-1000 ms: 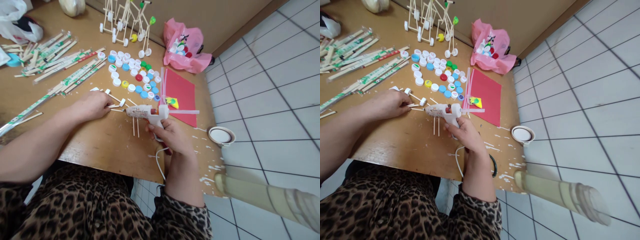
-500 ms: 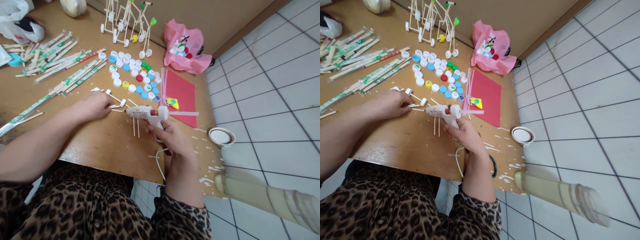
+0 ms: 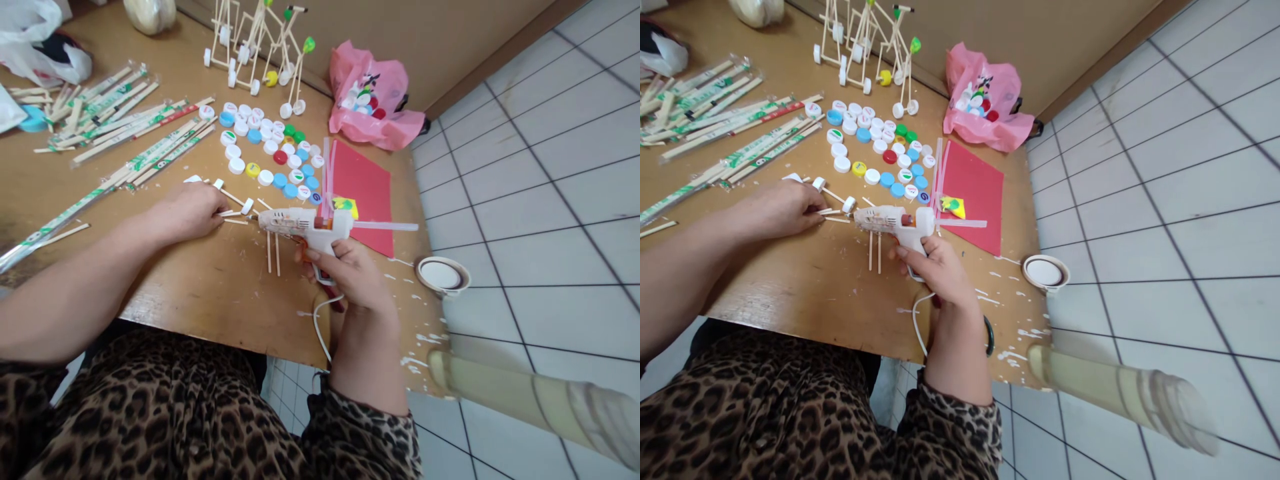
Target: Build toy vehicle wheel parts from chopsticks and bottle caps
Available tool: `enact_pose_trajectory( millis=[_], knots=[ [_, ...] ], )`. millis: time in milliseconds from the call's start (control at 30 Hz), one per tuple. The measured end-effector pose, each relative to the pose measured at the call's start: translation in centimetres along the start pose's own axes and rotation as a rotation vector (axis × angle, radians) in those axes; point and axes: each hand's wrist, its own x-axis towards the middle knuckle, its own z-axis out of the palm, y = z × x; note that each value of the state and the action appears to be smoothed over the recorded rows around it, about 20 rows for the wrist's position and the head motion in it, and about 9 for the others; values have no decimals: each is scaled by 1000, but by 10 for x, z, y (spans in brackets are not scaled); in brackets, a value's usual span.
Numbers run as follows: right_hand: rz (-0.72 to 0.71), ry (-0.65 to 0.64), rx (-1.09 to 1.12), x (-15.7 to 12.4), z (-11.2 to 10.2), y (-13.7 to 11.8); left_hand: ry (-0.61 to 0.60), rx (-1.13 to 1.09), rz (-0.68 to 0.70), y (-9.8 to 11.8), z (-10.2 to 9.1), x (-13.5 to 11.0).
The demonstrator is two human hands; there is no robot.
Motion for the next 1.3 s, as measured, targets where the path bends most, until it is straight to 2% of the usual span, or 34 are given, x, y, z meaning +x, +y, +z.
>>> enact_pose_trajectory(
  millis=[200,400,567,667,800,1033,1300],
  knots=[
    [15,-5,17,-1,-1,-3,-23,-1,-35,2,0,0],
    [17,-34,16,3,2,3,12,-88,15,-7,-5,-1],
    [-15,-28,11,8,12,4,41,-117,-94,-12,-22,-6],
    [-45,-63,6,12,17,4,16,-119,-133,-12,-27,-8],
    [-55,-69,2,16,21,3,-25,-100,-141,-13,-26,-8],
    [-53,-103,29,20,25,1,-24,-96,-162,-19,-22,-5],
    [-30,-144,18,26,29,7,-33,-51,-186,-16,-22,-4]
  ],
)
